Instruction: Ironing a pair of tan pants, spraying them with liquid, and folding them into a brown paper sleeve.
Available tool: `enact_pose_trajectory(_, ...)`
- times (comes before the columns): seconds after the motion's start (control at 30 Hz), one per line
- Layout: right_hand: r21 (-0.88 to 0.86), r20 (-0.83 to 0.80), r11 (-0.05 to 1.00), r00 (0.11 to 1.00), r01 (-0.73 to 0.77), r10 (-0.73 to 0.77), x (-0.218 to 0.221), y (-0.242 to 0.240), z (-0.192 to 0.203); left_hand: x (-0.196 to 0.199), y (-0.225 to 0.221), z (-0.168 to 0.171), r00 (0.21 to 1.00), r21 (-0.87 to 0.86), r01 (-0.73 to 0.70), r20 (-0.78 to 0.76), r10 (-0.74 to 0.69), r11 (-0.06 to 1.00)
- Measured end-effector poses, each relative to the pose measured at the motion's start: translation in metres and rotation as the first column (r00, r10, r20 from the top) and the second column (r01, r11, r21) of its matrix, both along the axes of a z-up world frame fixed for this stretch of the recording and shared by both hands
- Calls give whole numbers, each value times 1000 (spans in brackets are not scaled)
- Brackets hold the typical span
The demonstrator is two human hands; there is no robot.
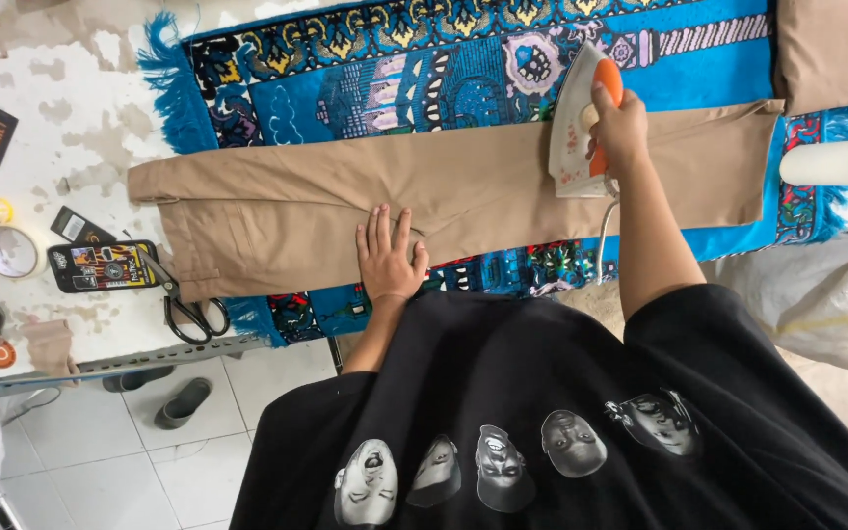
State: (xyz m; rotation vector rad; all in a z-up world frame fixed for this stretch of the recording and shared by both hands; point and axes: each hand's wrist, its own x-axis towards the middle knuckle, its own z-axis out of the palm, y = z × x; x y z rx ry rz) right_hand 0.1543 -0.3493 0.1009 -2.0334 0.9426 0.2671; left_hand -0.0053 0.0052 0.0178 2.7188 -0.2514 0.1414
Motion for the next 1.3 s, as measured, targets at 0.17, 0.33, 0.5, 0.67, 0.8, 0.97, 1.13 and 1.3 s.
enact_pose_trajectory(0.17, 123, -75, 986, 989, -115, 125, -39, 72, 13, 0, -1, -3, 998, 32, -20, -51, 21, 999)
enact_pose_trajectory(0.33, 225, -161, 850, 842, -477, 515, -62, 158, 28, 1, -2, -5, 996, -1, -11, -94, 11, 1000)
enact_pose_trajectory(0.5, -45, -103, 811, 810, -584, 577, -39, 166, -9, 0, -2, -6, 999, -10, 3, -42, -3, 1000)
enact_pose_trajectory(0.67, -259, -164, 841, 880, -475, 446, -30, 83, -25, 1, -1, -4, 999, -22, 17, -34, -18, 1000)
enact_pose_trajectory(0.8, -473, -101, 860, 981, -193, 165, -29, -58, -57, 0, -1, -1, 1000, 5, 13, 8, -13, 1000)
enact_pose_trajectory(0.97, -526, -16, 833, 977, 174, -214, -27, -224, -80, 2, -1, 3, 999, -5, 6, 34, -6, 1000)
enact_pose_trajectory(1.13, 23, 63, 915, 913, 403, -404, -18, -211, -43, 4, -1, 4, 998, -18, 2, 61, -1, 1000)
enact_pose_trajectory(1.3, 56, 101, 996, 992, 75, -80, -32, -81, -61, 3, -3, -11, 994, 30, -17, 107, 13, 999)
